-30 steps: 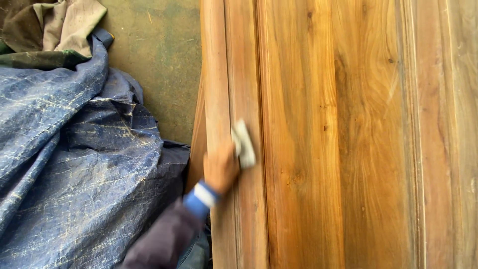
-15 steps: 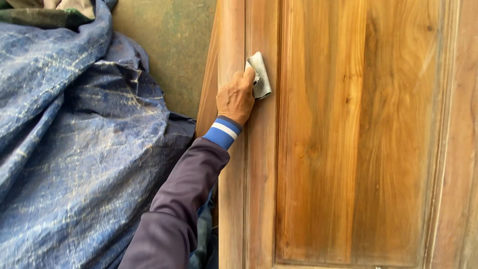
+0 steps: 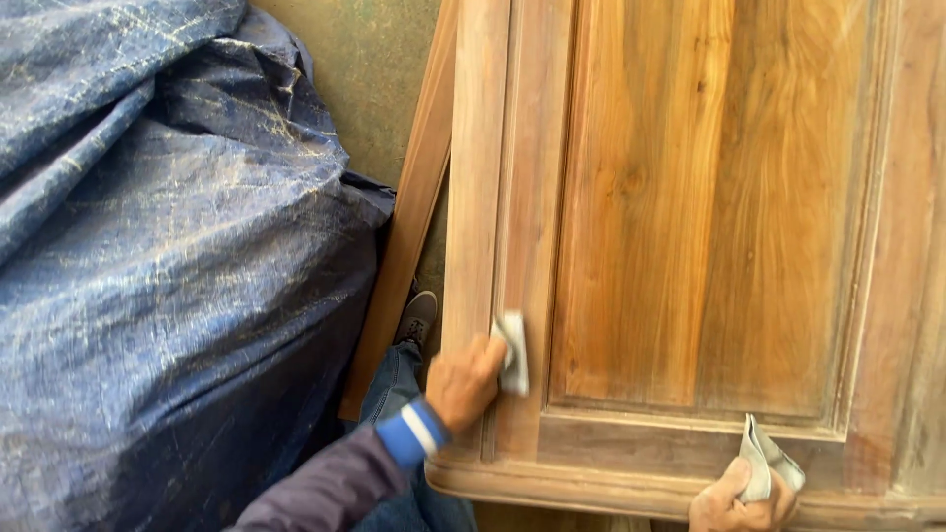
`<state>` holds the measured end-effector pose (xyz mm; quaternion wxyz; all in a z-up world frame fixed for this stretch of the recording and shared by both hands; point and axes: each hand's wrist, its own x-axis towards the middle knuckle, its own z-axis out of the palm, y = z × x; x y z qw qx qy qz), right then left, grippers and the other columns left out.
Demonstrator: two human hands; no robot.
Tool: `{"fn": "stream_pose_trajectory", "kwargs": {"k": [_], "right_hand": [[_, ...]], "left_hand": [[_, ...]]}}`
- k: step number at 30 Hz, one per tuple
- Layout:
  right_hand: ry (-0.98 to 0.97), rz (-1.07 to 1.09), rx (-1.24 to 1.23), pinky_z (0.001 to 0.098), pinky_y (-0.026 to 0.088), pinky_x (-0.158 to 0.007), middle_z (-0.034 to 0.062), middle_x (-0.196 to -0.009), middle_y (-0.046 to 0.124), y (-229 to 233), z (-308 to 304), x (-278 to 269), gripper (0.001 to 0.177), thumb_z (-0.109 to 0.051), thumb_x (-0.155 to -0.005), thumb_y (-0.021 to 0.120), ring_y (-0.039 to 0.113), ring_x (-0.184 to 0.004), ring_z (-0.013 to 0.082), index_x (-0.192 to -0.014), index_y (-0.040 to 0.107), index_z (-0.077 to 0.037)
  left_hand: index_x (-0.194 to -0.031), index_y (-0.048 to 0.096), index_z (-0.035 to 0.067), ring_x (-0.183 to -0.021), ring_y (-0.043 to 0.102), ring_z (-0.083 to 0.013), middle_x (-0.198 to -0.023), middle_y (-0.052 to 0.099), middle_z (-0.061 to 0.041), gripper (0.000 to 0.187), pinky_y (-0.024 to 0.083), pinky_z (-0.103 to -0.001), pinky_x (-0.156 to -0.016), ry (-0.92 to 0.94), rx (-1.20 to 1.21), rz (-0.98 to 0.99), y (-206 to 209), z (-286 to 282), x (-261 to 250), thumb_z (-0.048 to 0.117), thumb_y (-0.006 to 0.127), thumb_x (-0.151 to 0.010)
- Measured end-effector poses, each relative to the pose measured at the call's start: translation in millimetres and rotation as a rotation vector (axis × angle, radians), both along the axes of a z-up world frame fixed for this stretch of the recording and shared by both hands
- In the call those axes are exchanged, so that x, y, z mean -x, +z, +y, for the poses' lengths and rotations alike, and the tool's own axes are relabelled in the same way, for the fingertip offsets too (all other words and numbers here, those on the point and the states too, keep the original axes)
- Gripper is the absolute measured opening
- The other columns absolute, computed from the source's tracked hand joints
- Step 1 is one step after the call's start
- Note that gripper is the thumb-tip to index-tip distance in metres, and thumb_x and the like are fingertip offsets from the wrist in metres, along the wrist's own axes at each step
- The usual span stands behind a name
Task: Manually sanding a large wooden door panel using sandpaper.
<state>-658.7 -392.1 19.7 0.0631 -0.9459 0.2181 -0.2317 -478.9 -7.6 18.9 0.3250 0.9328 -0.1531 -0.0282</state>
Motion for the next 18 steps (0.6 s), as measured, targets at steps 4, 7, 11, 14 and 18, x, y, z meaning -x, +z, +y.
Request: {"fn": "stream_pose_trajectory", "kwargs": {"k": [4, 7, 11, 14, 18], "right_hand": [[0.080, -0.104, -0.030, 0.0507, 0.046, -0.100, 0.0183, -0.111, 0.062, 21.3, 17.5, -21.1, 0.020, -0.012, -0.110, 0.060, 0.059, -0.108, 0.0403, -0.099, 0.060, 0.005], [0.094, -0.090, -0.099, 0.0529, 0.047, -0.102, 0.0180, -0.114, 0.063, 20.3, 15.8, -17.0, 0.022, -0.014, -0.111, 0.060, 0.058, -0.110, 0.0403, -0.114, 0.070, 0.005], [0.073, -0.057, -0.002, 0.0549, 0.044, -0.105, 0.0178, -0.113, 0.061, 11.2, 5.5, -14.1, 0.022, -0.016, -0.109, 0.063, 0.058, -0.114, 0.0415, -0.105, 0.065, 0.005], [0.064, -0.062, 0.036, 0.0555, 0.043, -0.108, 0.0166, -0.111, 0.061, 4.4, 0.2, -11.9, 0.025, -0.019, -0.111, 0.063, 0.058, -0.113, 0.0409, -0.100, 0.064, 0.004], [0.064, -0.085, 0.023, 0.0563, 0.044, -0.106, 0.0172, -0.112, 0.062, 3.1, 1.9, -14.8, 0.026, -0.020, -0.110, 0.061, 0.057, -0.110, 0.0419, -0.099, 0.064, 0.003]], "left_hand": [[-0.110, 0.062, 0.011, -0.068, 0.065, -0.0374, -0.082, 0.063, -0.013, 0.030, 0.051, -0.049, -0.057, 0.118, 0.088, -0.167, -28.0, -15.5, -91.5, 0.002, 0.060, -0.082], [-0.106, 0.057, 0.013, -0.072, 0.065, -0.0373, -0.089, 0.065, -0.012, 0.017, 0.052, -0.048, -0.058, 0.283, -0.027, -0.212, -43.1, -27.9, -114.0, 0.003, 0.060, -0.093], [-0.110, 0.059, 0.013, -0.067, 0.063, -0.0366, -0.088, 0.064, -0.013, 0.028, 0.051, -0.047, -0.055, 0.207, 0.049, -0.207, -17.9, -14.7, -19.5, -0.001, 0.061, -0.086], [-0.108, 0.060, 0.012, -0.064, 0.065, -0.0353, -0.084, 0.064, -0.013, 0.028, 0.052, -0.047, -0.054, 0.083, 0.051, -0.094, -0.4, -6.6, 72.7, -0.001, 0.062, -0.083], [-0.099, 0.058, 0.011, -0.065, 0.067, -0.0362, -0.081, 0.065, -0.014, 0.016, 0.054, -0.048, -0.054, 0.036, -0.038, 0.067, 6.1, -4.0, 102.7, 0.002, 0.062, -0.086]]}}
